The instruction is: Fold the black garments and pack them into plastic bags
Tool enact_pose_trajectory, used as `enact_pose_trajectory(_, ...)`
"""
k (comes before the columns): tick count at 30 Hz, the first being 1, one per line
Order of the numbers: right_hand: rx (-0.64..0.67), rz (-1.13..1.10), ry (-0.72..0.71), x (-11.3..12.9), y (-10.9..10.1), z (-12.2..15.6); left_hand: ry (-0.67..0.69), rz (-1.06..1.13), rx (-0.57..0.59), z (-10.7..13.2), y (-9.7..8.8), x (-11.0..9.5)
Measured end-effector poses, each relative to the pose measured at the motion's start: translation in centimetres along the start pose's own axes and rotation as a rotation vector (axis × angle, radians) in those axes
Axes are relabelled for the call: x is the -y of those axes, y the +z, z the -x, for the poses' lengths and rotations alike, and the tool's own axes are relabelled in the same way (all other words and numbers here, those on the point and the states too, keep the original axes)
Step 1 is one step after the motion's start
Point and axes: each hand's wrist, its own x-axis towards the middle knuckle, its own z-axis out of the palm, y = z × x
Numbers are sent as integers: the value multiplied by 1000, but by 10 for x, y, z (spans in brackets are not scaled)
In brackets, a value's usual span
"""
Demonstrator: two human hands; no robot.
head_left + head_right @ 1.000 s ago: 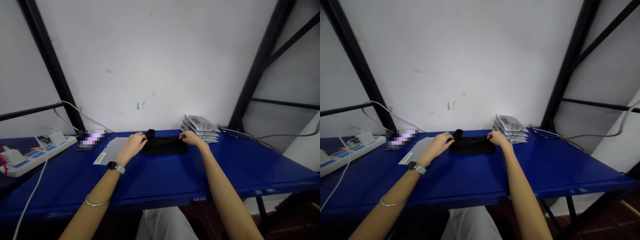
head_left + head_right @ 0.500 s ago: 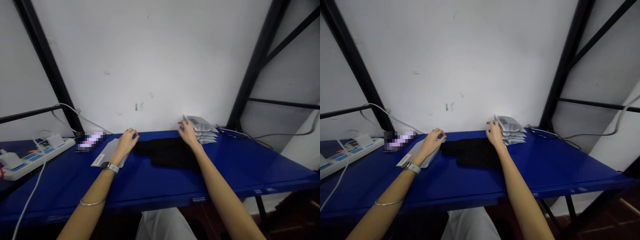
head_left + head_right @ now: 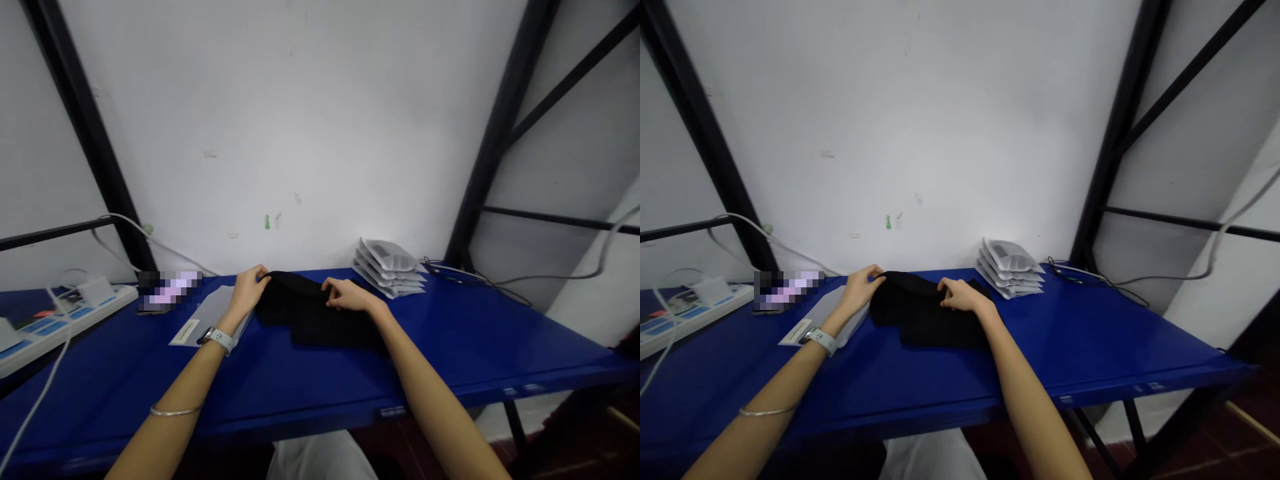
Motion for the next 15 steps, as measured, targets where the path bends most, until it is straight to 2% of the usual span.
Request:
enact_pose_trajectory(2, -63, 64, -30, -3, 3, -3, -131, 102, -85, -4, 10, 4)
enact_pose_trajectory(4, -133, 151, -25, -6, 7, -6, -177, 118, -123, -4, 19, 10)
enact_pose_trajectory(6, -190, 220, 3, -9, 9, -8, -121, 48, -98, 0, 25, 17)
enact_pose_trajectory(10, -338, 294, 137, -22, 6, -6, 63, -101, 96, 12, 31, 21)
enact_pose_trajectory(12, -286, 308, 178, -30, 2, -4, 171, -168, 180, 16, 30, 17)
enact_pose_trajectory(15, -78, 323, 196, -38, -4, 1, 278, -248, 348, 20, 25, 7)
